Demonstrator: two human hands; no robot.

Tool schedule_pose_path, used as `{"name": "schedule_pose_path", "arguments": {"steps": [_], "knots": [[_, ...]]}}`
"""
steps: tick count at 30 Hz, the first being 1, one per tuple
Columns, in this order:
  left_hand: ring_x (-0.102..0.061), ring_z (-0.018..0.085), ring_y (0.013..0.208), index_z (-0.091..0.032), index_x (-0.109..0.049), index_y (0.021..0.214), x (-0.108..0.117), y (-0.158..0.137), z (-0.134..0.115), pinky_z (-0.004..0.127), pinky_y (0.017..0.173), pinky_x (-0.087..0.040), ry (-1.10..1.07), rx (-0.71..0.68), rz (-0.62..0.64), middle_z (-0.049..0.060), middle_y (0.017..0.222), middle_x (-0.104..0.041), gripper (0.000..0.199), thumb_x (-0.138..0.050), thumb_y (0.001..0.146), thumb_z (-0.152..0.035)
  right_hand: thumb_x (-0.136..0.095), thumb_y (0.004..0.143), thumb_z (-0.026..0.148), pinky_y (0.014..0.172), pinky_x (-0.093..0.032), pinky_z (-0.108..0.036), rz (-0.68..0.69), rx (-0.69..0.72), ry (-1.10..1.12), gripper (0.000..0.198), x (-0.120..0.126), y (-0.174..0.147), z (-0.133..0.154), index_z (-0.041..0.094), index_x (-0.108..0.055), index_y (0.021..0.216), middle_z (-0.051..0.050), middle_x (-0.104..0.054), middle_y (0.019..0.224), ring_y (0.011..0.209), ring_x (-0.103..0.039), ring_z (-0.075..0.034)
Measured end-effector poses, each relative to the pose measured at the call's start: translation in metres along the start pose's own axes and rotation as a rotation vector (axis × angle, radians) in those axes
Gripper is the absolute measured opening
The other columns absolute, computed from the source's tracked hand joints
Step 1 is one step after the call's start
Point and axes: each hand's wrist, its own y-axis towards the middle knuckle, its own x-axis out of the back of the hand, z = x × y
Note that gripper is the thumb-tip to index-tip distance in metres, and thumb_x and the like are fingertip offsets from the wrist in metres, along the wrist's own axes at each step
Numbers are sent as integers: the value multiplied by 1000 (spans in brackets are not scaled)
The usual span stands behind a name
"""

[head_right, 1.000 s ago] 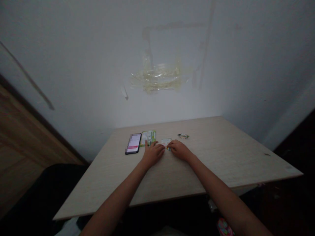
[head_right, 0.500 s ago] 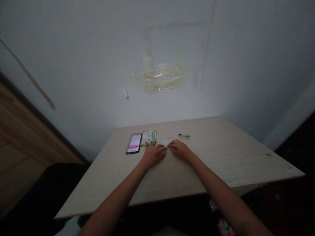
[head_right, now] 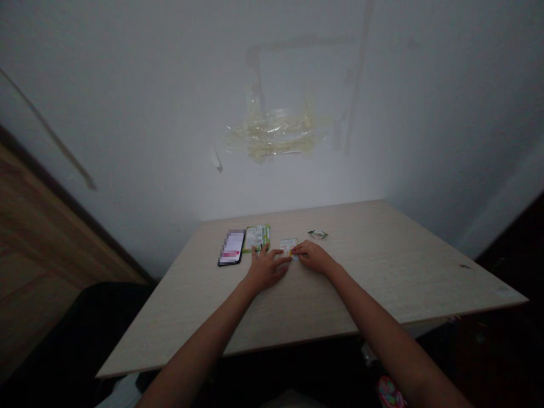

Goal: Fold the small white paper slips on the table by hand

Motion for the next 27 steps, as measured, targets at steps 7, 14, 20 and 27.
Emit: {"name": "schedule_pose_path", "arguments": {"steps": [7, 14, 20, 27], "knots": [[-27, 39, 140, -54, -56, 127, -4, -2, 1, 80, 106, -5, -3, -26, 9, -2, 140, -51, 36, -50, 91, -53, -54, 80, 9, 100, -49, -43, 0, 14, -5, 39, -1, -1, 0, 23, -73, 112, -7, -73, 113, 107, -65, -22], [-27, 37, 141, -53, -59, 124, -8, -1, 2, 80, 106, -3, -14, -9, -16, -4, 140, -54, 33, -51, 91, -52, -54, 81, 10, 100, -49, -42, 11, -5, -16, 38, -1, -3, 3, 21, -73, 112, -8, -72, 115, 109, -63, -23], [-31, 35, 141, -43, -58, 128, -7, 1, 2, 80, 107, 2, -31, 8, -72, -1, 133, -63, 35, -46, 95, -46, -54, 80, 10, 100, -49, -42, 11, -7, -22, 40, -2, -3, 2, 22, -73, 113, -8, -72, 115, 110, -63, -23], [-33, 35, 140, -43, -59, 128, -3, 2, -1, 80, 107, 4, -7, 9, -87, -4, 130, -65, 35, -44, 96, -44, -54, 80, 9, 101, -48, -41, 25, -8, -21, 41, -1, -3, 3, 22, -72, 114, -7, -71, 116, 111, -63, -22]]}}
